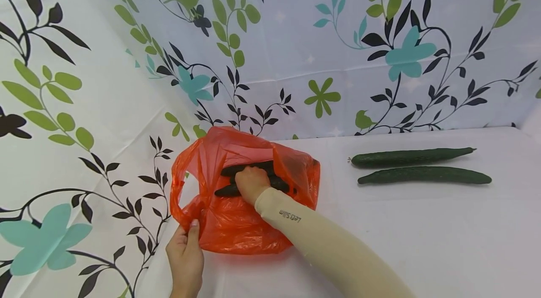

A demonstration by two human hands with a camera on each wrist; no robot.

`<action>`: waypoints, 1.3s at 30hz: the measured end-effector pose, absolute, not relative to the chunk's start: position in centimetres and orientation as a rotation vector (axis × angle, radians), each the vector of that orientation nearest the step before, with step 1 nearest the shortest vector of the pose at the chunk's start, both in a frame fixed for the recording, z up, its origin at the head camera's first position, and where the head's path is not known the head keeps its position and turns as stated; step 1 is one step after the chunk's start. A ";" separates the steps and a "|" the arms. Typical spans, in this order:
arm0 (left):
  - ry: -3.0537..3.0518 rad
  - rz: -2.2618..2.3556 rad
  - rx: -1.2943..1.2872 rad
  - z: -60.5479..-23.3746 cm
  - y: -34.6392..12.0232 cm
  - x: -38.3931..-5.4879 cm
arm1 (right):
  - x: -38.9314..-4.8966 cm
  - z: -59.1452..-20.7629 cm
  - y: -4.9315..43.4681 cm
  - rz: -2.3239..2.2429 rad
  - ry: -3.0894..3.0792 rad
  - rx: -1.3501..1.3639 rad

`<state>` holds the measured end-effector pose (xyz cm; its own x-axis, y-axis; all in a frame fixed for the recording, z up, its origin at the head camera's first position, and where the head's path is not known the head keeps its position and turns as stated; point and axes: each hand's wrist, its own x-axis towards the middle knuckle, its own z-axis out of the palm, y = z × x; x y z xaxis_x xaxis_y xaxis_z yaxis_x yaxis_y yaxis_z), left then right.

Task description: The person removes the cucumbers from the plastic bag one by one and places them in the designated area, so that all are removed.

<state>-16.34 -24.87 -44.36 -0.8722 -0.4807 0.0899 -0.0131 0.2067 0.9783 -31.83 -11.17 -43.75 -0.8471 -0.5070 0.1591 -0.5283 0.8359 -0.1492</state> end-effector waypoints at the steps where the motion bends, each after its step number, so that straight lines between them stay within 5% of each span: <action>1: -2.116 -1.707 0.466 -44.3 -24.9 -16.3 | -31.8 -43.8 -11.2 0.278 -2.897 0.821; 39: -2.088 -1.705 0.383 -44.7 -25.3 -16.5 | -31.1 -44.6 -11.5 0.044 -2.822 0.842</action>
<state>-16.45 -25.28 -44.70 -0.8758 -0.4609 0.1436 0.0485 0.2119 0.9761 -31.05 -11.46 -44.57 -0.8189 -0.5395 0.1959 -0.5453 0.8378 0.0278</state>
